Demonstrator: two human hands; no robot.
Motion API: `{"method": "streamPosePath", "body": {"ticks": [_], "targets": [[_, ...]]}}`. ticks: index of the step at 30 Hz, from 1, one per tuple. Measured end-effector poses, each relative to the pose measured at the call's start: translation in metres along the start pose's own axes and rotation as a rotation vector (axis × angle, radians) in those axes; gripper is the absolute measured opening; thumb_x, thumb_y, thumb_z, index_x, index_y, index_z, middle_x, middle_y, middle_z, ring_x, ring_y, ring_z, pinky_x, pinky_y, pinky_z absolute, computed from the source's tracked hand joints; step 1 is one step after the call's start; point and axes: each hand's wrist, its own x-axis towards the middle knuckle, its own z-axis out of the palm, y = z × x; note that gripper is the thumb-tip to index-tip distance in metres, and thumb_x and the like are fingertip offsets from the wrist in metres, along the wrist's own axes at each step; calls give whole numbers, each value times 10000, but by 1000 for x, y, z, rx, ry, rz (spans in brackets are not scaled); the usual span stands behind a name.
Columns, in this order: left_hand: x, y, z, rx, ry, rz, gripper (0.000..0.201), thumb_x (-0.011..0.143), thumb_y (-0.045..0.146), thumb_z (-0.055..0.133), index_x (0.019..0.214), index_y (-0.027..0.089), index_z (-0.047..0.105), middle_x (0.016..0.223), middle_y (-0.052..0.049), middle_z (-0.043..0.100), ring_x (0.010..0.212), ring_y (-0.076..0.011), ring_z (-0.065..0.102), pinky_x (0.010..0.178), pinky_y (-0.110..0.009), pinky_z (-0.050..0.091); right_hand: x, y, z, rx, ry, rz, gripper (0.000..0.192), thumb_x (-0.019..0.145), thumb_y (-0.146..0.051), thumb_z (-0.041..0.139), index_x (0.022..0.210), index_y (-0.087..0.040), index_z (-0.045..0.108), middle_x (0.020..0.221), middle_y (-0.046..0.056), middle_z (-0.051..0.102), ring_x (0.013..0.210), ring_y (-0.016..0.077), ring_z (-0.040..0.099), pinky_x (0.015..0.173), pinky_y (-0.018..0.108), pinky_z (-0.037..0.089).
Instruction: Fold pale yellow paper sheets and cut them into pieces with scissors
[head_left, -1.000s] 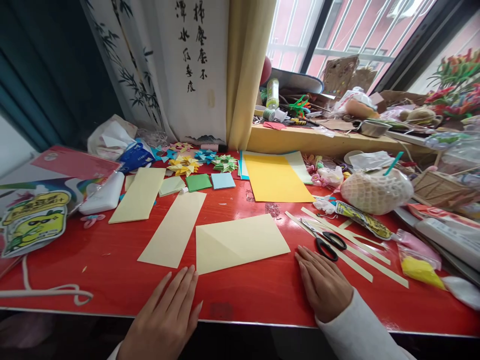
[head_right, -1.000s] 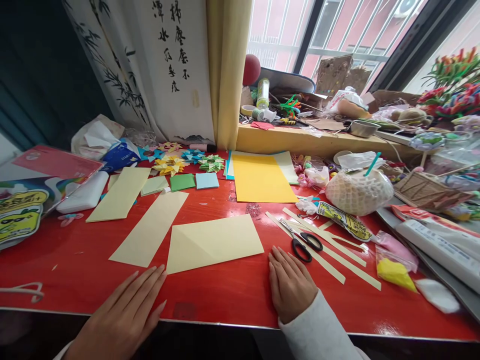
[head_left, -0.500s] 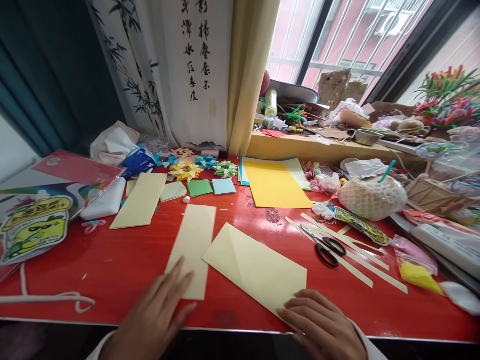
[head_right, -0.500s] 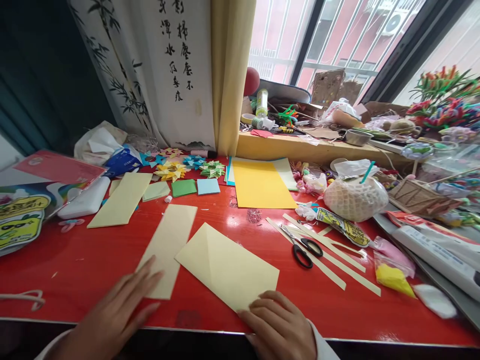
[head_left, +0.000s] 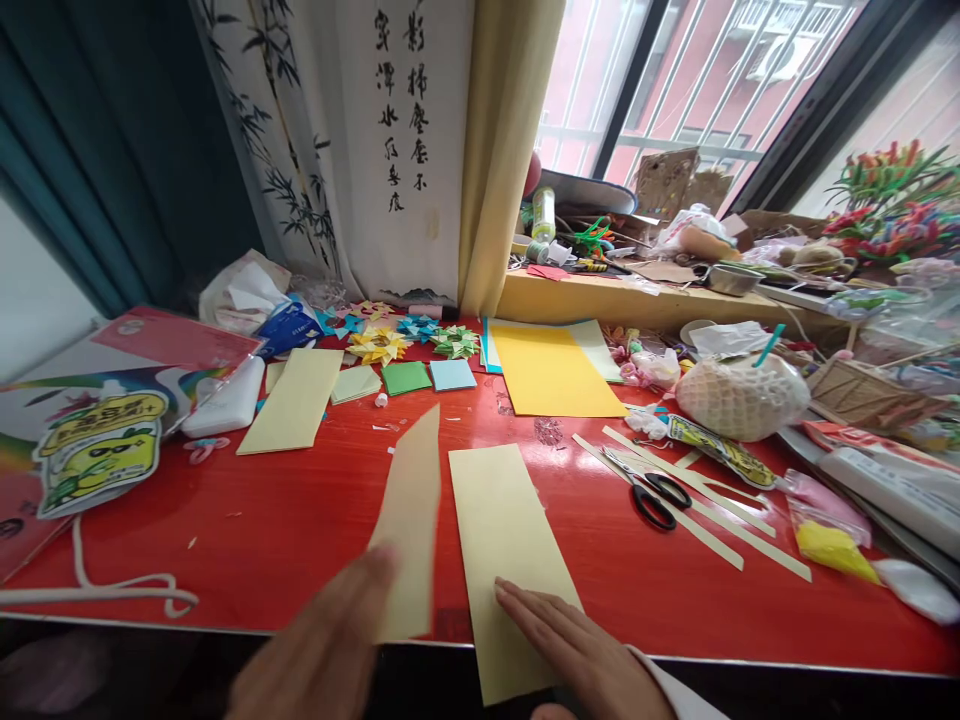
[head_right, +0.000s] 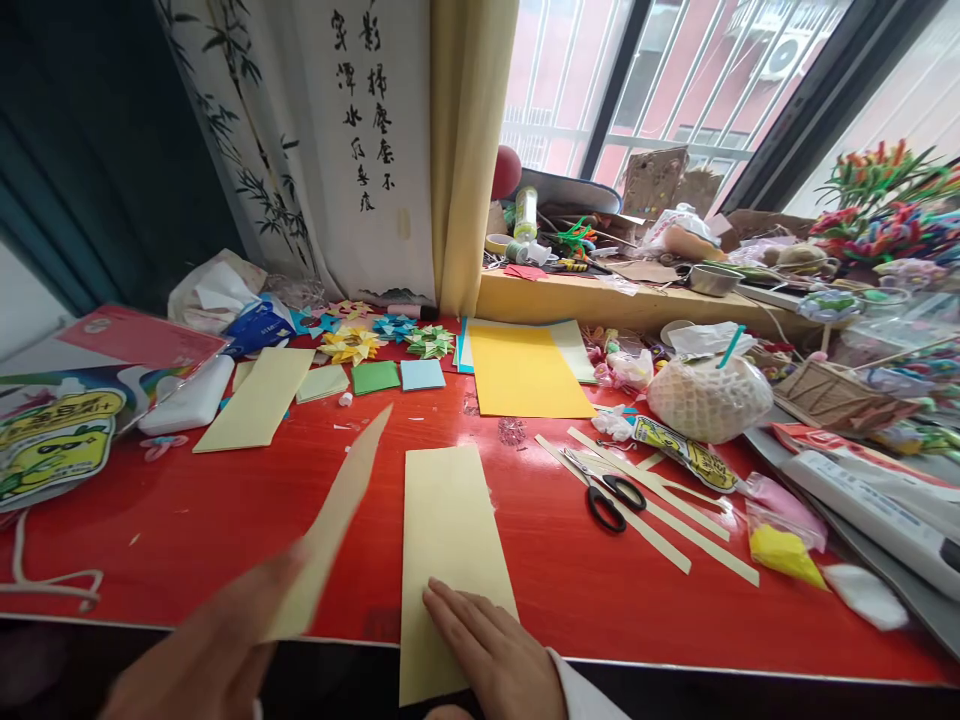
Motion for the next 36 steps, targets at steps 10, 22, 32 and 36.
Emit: {"method": "streamPosePath", "body": {"ticks": [10,22,32,36], "targets": [[15,75,64,-33,-11,302,325,855,226,301,809,149,613,781,-49,679,701,-181,633,485,-243,461,-18,44,-57,36,-33,404,289,842,-383,352,1001,-276,569,855,-14,668,739,137,635,565,186,512],[132,-38,106,-339,-716,-326,321,588,330,648,833,164,522,906,-63,477,766,-225,510,583,-305,384,75,114,-12,166,-218,502,631,626,-374,632,1178,-163,411,1061,137,509,923,229,534,747,383,457],[131,-61,127,-880,-647,-431,185,691,310,529,749,176,414,640,30,487,536,-87,471,462,-204,384,99,134,13,533,-17,641,638,588,-389,656,1146,-188,420,987,88,558,916,219,545,767,385,444],[134,-66,129,-1151,-430,-633,247,677,318,569,783,170,401,622,40,463,474,-74,465,366,-180,360,96,136,10,1269,79,712,498,601,-422,642,1013,-172,514,813,45,638,751,192,612,691,357,479]]}}
